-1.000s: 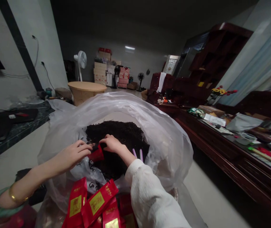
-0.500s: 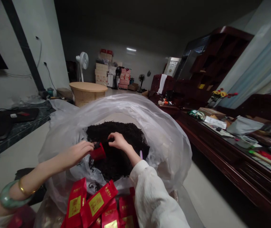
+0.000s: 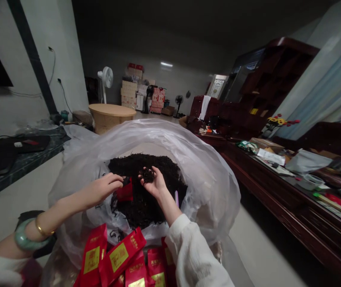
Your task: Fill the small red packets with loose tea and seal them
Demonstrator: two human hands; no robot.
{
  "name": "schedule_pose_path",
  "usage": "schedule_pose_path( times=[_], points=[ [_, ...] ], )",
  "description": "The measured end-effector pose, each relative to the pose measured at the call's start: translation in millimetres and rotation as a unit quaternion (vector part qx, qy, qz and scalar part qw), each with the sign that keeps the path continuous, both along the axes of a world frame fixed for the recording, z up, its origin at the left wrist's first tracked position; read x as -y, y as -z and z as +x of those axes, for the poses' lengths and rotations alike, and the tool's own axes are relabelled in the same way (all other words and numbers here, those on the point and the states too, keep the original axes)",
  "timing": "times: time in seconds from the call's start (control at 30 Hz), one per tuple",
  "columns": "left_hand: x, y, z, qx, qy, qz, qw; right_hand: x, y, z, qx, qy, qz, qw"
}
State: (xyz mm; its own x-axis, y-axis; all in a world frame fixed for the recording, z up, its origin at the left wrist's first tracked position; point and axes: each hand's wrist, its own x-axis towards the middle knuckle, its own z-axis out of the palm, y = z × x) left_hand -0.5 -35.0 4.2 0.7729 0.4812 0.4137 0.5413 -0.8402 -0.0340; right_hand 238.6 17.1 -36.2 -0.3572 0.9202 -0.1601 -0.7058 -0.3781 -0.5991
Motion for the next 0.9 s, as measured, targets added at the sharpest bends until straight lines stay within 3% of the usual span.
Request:
schedule_pose_path(
  times=[0.2, 0.4, 0.57, 0.63, 0.77, 0.9],
  points=[
    [-2, -2.9, 2, -0.007, -0.007, -0.003, 1.0, -1, -18.1, -5, 0.062, 0.056, 0.075, 0.994],
    [-6, 0.5, 7, 0.004, -0.001, 0.007, 1.0, 10, -43.2, -10, 0.119, 0.065, 0.103, 0.985],
    [-9, -3.6, 11, -0.008, -0.008, 0.013, 1.0, 18, -57.2, -27, 0.179, 0.068, 0.185, 0.964],
    [-11, -4.2, 12, -0.007, -0.005, 0.013, 1.0, 21, -57.8, -35, 0.241, 0.075, 0.238, 0.938],
    [-15, -1.4, 11, 0.004, -0.008, 0.022, 1.0, 28, -57.7, -43, 0.376, 0.096, 0.354, 0.851],
    [-20, 2.5, 7, 0.037, -0.012, 0.035, 0.999, 34, -62.2, -36, 0.457, 0.064, 0.402, 0.791]
  ],
)
